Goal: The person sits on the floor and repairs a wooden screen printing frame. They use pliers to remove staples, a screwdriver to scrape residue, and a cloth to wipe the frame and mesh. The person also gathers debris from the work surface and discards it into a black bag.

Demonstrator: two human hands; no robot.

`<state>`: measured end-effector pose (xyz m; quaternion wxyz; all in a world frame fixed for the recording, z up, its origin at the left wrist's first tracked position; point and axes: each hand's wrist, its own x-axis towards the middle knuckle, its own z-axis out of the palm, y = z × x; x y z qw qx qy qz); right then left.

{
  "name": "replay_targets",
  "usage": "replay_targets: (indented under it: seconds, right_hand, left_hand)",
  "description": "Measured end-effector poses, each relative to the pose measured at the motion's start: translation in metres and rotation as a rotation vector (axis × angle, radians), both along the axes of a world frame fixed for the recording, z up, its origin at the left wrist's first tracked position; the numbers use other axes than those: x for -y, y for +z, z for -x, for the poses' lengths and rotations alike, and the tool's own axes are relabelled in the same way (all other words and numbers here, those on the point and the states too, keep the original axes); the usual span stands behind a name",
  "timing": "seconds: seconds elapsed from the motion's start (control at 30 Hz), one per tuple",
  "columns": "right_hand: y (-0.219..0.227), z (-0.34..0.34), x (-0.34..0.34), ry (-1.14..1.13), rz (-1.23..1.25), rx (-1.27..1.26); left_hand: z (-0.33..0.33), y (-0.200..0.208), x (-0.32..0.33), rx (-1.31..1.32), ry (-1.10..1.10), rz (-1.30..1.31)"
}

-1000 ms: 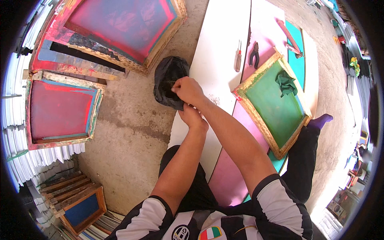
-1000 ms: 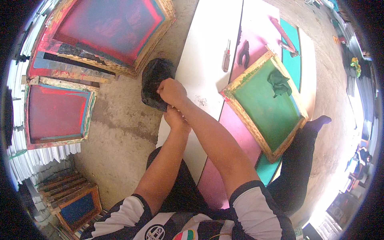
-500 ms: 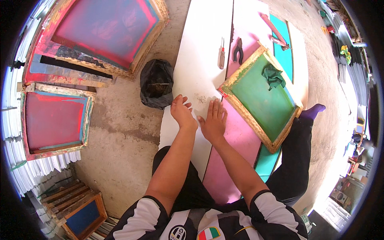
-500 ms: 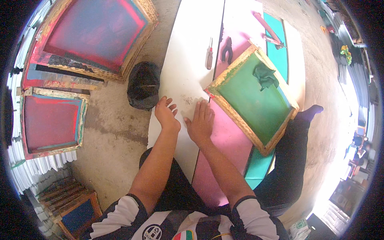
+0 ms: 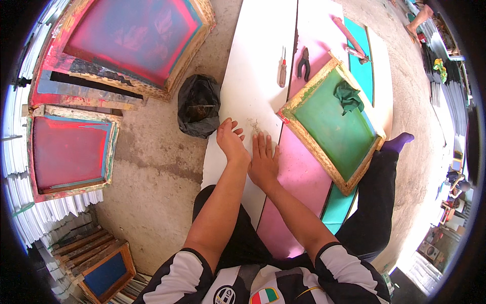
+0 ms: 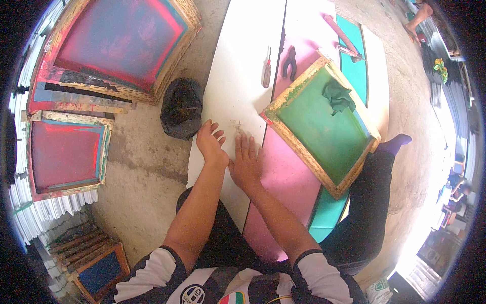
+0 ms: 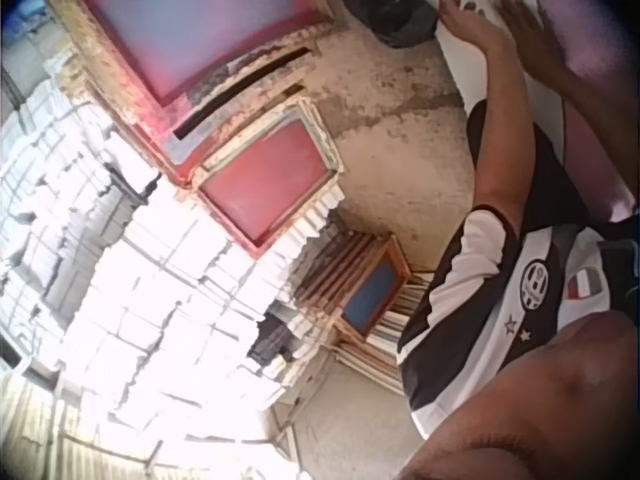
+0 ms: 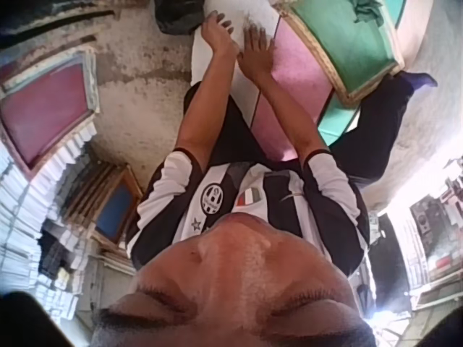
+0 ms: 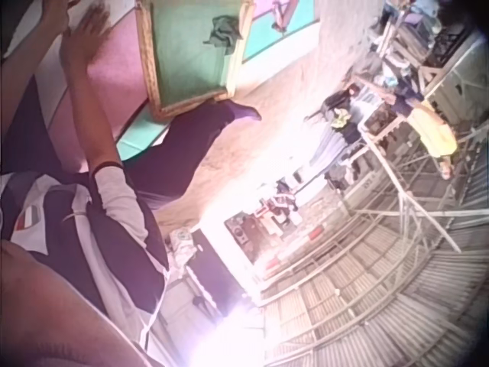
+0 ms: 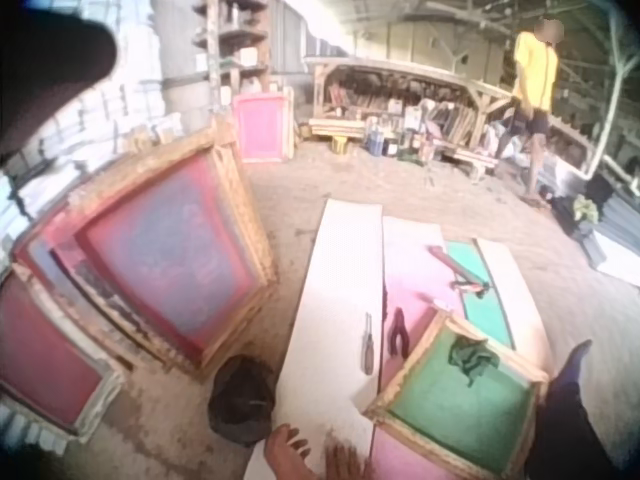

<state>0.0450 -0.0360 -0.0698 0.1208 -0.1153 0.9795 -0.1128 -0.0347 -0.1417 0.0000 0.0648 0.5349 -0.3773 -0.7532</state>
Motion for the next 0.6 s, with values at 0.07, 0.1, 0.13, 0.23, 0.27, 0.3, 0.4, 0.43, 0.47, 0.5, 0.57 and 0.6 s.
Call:
replay_targets:
  seconds: [0.07, 0.1, 0.13, 0.23, 0.27, 0.3, 0.4, 0.43, 0.47, 0.5, 0.57, 0.6]
  right_hand:
    - [-0.003, 0.0, 0.0, 0.017, 0.013, -0.04]
    - [-0.003, 0.007, 0.002, 0.018, 0.013, -0.064]
    - [-0.003, 0.012, 0.003, 0.02, 0.013, -0.089]
    - [0.004, 0.024, 0.005, -0.004, 0.052, -0.143]
    - [0.002, 0.028, 0.003, -0.002, 0.09, -0.186]
    - [0.001, 0.032, -0.001, -0.001, 0.128, -0.229]
    - [0.004, 0.051, -0.008, -0.044, 0.201, -0.246]
    - [0.006, 0.058, -0.009, -0.067, 0.219, -0.233]
    - [0.002, 0.064, -0.011, -0.044, 0.214, -0.331]
    - [-0.001, 0.068, -0.011, -0.05, 0.222, -0.338]
    - [-0.006, 0.072, -0.011, -0.062, 0.241, -0.348]
    - [-0.008, 0.075, -0.01, -0.091, 0.262, -0.36]
  left_hand:
    - [0.0, -0.002, -0.001, -0.01, -0.003, -0.007]
    - [0.0, -0.002, 0.0, -0.016, -0.005, -0.009]
    - [0.0, -0.003, 0.0, -0.015, -0.007, -0.011]
    - [0.0, -0.003, 0.001, -0.02, -0.014, -0.02]
    - [-0.002, -0.005, 0.001, -0.025, -0.017, -0.019]
    - [-0.002, -0.006, 0.002, -0.03, -0.019, -0.019]
    - [-0.003, -0.011, 0.001, -0.053, -0.057, -0.008]
    - [-0.004, -0.012, 0.001, -0.048, -0.06, -0.009]
    - [-0.003, -0.012, 0.001, -0.049, -0.068, -0.009]
    - [-0.003, -0.012, 0.0, -0.05, -0.075, -0.009]
    - [-0.003, -0.013, 0.0, -0.053, -0.079, -0.015]
    - [-0.004, -0.013, 0.001, -0.053, -0.079, -0.018]
